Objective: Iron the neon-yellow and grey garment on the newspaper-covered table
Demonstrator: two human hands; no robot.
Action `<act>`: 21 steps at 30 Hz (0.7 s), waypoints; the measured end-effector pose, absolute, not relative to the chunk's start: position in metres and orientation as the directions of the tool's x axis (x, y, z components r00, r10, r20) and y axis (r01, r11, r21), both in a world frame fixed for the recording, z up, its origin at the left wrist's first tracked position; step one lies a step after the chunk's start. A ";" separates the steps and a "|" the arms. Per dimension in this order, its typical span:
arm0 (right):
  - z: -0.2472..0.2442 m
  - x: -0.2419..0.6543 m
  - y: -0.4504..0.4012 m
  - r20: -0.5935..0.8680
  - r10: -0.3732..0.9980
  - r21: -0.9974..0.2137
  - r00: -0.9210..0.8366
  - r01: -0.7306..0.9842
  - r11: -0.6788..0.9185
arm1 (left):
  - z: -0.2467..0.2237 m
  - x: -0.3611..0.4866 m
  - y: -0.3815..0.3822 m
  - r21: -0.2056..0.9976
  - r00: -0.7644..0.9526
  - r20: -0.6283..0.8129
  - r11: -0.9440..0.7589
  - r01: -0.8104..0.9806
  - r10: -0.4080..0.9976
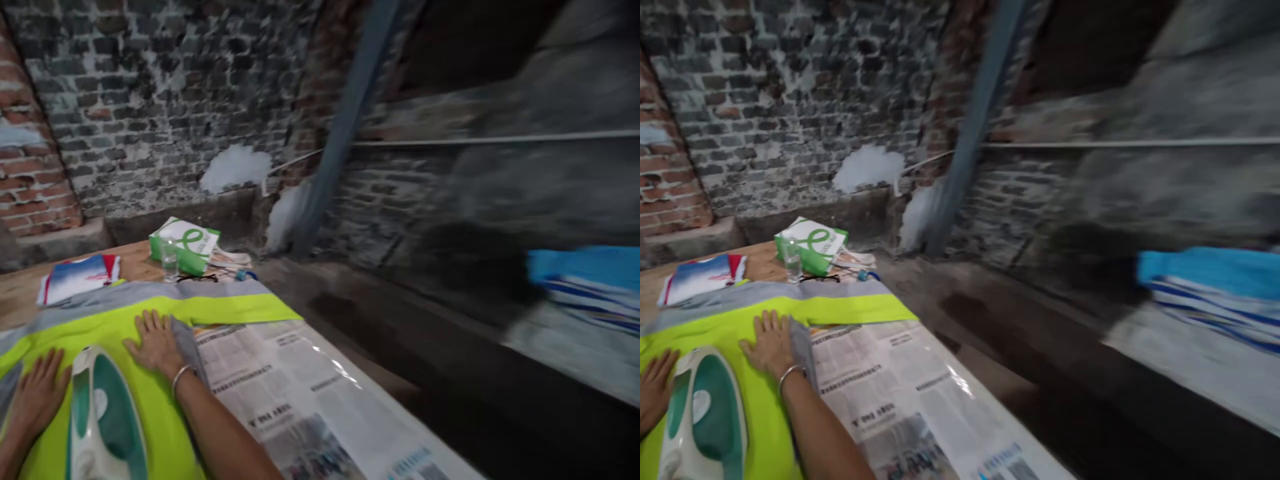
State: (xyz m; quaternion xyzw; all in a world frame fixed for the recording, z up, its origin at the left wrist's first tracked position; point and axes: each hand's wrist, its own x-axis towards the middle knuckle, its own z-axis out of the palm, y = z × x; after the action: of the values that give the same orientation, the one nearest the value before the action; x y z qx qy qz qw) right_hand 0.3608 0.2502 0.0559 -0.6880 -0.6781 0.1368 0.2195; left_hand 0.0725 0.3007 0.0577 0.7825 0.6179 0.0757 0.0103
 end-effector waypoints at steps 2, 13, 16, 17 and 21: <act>0.050 0.361 0.252 0.094 0.995 -0.475 0.044 0.880 0.006 | 0.063 0.079 0.294 0.057 0.190 0.105 -0.197 0.979 0.976; 0.044 0.364 0.250 0.034 0.992 -0.360 0.125 0.927 -0.105 | 0.031 0.071 0.286 0.167 0.180 0.301 -0.238 0.957 0.937; 0.042 0.364 0.252 0.039 0.993 -0.339 0.114 0.936 -0.094 | 0.031 0.067 0.286 0.261 0.133 0.378 -0.243 0.934 0.916; 0.042 0.363 0.252 0.038 0.993 -0.335 0.111 0.938 -0.092 | 0.034 0.067 0.286 0.294 0.106 0.407 -0.241 0.925 0.907; 0.045 0.360 0.252 0.017 0.994 -0.337 0.111 0.936 -0.099 | 0.052 0.072 0.277 0.398 0.052 0.498 -0.282 0.873 0.865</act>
State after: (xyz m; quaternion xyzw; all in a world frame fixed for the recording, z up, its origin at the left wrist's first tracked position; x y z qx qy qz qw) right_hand 0.3595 0.2516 0.0445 -0.7333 -0.6581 0.1076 0.1329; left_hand 0.0717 0.2771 0.0518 0.7252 0.5993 0.3388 -0.0057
